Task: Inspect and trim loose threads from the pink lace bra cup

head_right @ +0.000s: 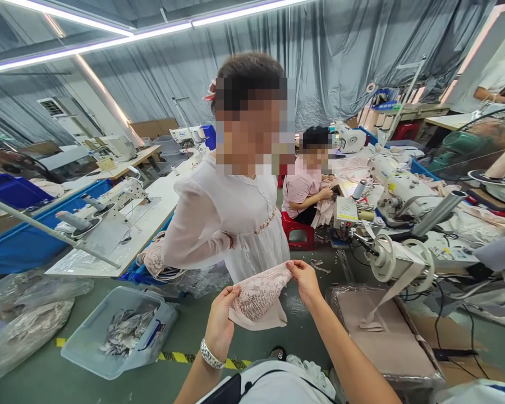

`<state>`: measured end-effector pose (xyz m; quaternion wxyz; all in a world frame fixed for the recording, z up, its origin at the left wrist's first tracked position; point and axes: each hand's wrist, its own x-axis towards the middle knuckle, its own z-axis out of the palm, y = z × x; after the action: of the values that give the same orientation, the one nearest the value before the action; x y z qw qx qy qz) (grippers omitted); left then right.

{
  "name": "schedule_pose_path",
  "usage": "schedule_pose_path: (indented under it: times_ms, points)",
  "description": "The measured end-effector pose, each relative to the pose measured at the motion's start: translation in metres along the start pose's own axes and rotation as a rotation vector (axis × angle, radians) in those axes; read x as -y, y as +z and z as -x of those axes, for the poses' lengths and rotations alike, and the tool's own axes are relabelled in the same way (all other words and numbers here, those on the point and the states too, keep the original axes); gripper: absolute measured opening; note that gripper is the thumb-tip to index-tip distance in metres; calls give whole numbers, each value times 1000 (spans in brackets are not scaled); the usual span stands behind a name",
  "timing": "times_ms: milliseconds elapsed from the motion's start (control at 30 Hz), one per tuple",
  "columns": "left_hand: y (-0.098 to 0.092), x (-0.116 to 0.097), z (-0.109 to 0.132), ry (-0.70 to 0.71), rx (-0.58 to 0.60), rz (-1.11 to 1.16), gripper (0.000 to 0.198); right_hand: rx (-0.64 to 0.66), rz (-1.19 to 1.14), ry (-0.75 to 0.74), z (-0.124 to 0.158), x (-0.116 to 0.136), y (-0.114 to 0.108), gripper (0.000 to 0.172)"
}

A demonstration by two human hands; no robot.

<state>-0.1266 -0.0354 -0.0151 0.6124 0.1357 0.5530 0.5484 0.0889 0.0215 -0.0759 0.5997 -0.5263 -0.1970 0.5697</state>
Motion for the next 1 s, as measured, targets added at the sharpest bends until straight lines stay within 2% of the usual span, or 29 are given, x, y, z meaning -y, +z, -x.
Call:
schedule_pose_path:
  times_ms: [300,600,1000]
  points:
    - [13,7,-8,-33,36,-32,36,-74,-26,-21,2,0,-18,48]
    - [18,13,-15,-98,89,-89,38,-130,-27,-39,4,-6,-34,47]
    - [23,13,-13,-146,101,-109,37,-161,-34,-29,7,-8,-41,49]
